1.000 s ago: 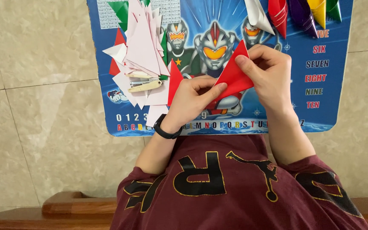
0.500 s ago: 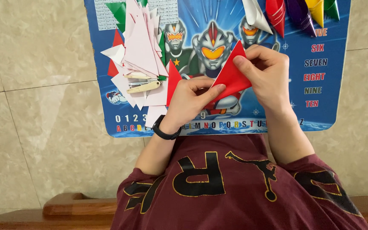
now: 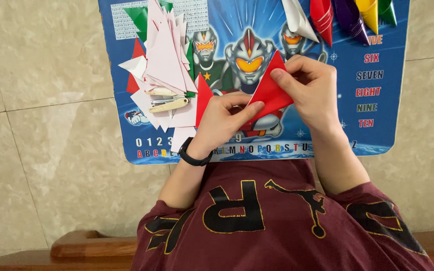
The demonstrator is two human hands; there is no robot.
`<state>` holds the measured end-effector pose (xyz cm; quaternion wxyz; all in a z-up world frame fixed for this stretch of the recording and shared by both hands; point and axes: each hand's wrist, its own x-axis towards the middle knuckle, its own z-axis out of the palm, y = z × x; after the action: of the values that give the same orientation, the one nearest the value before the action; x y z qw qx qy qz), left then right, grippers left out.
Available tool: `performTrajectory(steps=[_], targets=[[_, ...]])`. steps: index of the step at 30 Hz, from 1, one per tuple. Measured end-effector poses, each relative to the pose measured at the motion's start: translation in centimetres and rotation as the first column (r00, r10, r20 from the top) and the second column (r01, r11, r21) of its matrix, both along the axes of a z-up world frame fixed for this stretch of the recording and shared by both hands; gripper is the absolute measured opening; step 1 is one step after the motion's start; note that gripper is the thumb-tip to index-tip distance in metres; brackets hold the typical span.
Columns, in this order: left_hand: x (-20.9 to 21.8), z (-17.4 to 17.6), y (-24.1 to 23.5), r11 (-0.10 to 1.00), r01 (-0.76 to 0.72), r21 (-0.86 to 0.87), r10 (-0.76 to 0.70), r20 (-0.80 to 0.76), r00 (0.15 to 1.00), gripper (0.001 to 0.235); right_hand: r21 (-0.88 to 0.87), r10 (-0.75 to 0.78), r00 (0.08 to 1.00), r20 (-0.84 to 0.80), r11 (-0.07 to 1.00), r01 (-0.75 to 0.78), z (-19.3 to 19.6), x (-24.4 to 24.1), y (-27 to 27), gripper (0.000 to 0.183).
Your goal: Folding paper to create decorative objects and securing them with a stapler.
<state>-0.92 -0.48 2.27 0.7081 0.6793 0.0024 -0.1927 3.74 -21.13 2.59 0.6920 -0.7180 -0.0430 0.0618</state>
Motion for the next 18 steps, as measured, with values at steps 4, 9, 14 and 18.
performTrajectory(steps=[4, 9, 14, 18], targets=[[1.2, 1.2, -0.5, 0.999, 0.025, 0.045, -0.026, 0.027, 0.999, 0.026, 0.006, 0.041, 0.999, 0.01, 0.999, -0.041, 0.7, -0.2, 0.0, 0.009], [3.5, 2.1, -0.4, 0.994, -0.091, -0.055, 0.103, 0.305, 0.947, 0.026, -0.138, 0.113, 0.991, 0.073, 0.985, -0.102, 2.0, -0.7, 0.5, 0.01], [3.6, 1.8, -0.3, 0.981, -0.134, -0.139, 0.17, 0.293, 0.941, 0.011, -0.169, 0.144, 0.98, 0.141, 0.978, -0.119, 1.7, -0.4, -0.4, 0.011], [3.8, 2.0, 0.7, 0.878, -0.341, -0.335, 0.439, 0.282, 0.853, 0.008, 0.014, 0.065, 0.998, 0.013, 0.998, -0.065, 2.6, -0.4, -0.9, 0.008]])
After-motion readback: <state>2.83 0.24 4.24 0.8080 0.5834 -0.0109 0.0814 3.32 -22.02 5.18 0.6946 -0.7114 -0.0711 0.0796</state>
